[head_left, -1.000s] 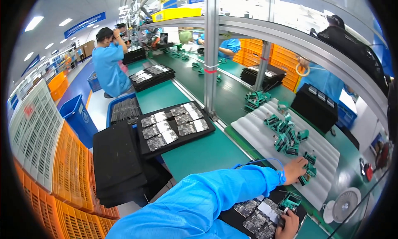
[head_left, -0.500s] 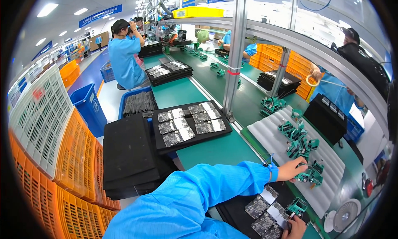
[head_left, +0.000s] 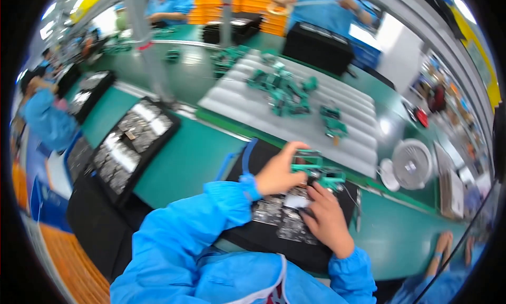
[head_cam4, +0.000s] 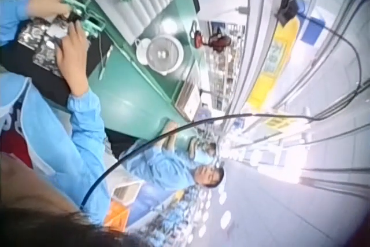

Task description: The person removes protective film from circuit boards using tweezers, attaches electronic modules onto the circuit boards by hand, and places the assembled boards onto a tray.

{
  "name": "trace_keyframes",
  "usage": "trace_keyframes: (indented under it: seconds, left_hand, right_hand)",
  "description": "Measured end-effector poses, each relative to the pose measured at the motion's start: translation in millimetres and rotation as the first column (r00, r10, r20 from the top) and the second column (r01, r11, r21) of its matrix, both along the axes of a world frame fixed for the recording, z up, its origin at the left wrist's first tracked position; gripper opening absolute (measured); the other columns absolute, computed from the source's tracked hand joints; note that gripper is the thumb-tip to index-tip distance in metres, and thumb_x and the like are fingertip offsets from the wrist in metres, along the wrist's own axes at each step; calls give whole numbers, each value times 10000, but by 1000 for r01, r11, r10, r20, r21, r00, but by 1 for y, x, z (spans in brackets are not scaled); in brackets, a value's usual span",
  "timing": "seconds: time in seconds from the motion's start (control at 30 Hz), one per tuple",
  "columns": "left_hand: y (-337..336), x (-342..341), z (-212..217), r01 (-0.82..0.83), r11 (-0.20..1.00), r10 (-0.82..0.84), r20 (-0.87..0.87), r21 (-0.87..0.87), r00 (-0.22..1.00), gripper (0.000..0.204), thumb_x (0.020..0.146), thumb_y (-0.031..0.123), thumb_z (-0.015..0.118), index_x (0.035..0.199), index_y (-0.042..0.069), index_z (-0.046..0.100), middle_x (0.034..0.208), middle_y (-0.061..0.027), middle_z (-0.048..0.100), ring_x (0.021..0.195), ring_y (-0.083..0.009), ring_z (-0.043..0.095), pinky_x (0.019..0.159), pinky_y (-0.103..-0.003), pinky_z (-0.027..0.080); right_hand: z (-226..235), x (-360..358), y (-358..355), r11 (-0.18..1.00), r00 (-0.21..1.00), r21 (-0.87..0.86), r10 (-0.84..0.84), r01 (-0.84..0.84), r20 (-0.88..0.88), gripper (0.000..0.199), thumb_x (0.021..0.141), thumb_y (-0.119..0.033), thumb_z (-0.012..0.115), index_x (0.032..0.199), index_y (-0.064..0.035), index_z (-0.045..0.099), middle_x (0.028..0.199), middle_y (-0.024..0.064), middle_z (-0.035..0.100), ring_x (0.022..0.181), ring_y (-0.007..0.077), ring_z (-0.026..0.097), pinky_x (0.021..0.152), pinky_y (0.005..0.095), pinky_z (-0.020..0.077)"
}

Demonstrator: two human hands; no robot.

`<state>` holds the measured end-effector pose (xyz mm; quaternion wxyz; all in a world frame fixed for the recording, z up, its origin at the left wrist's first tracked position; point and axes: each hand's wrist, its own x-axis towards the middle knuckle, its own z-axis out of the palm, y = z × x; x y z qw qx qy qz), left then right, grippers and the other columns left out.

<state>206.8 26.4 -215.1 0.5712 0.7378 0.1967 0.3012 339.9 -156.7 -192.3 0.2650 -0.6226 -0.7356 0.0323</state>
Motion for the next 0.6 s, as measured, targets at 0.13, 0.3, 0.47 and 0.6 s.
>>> trace_keyframes:
  seconds: [0.13, 0.3, 0.47, 0.6]
  left_hand:
    - [-9, 9, 1, 45, 997, -50, -73, -67, 996, 620, 800, 16, 712, 1351, 104, 443, 1129, -122, 615, 1085, -251, 638, 925, -367, 511]
    - [-19, 13, 2, 112, 994, -112, -49, -4, 992, 621, 804, -19, 718, 1356, 79, 452, 1263, -133, 568, 1154, -282, 615, 975, -363, 488]
    - [-19, 14, -7, 122, 956, -116, -39, 268, 992, 643, 818, -2, 753, 1382, 85, 456, 1314, -142, 539, 1203, -278, 583, 1003, -359, 480]
    - [-15, 6, -8, 99, 936, -98, -18, 339, 995, 692, 782, 1, 771, 1395, 81, 461, 1292, -172, 536, 1191, -348, 568, 1029, -403, 469]
  right_hand:
    - [-9, 0, -21, 996, 995, -67, 61, -67, -82, 290, 726, -87, 796, 975, -64, 649, 1298, 138, 629, 1320, 340, 528, 1128, 521, 398]
    - [-11, -10, -33, 984, 979, -136, 92, -118, -183, 279, 752, -85, 793, 991, -67, 649, 1271, 104, 652, 1294, 306, 561, 1121, 517, 410]
    - [-16, -8, -30, 988, 969, -122, 63, -94, -238, 273, 757, -81, 795, 989, -63, 652, 1259, 104, 661, 1291, 309, 564, 1107, 507, 431]
    - [-15, -10, -20, 984, 960, -128, 83, -121, -268, 260, 746, -68, 792, 969, -44, 659, 1222, 108, 678, 1266, 316, 583, 1091, 511, 442]
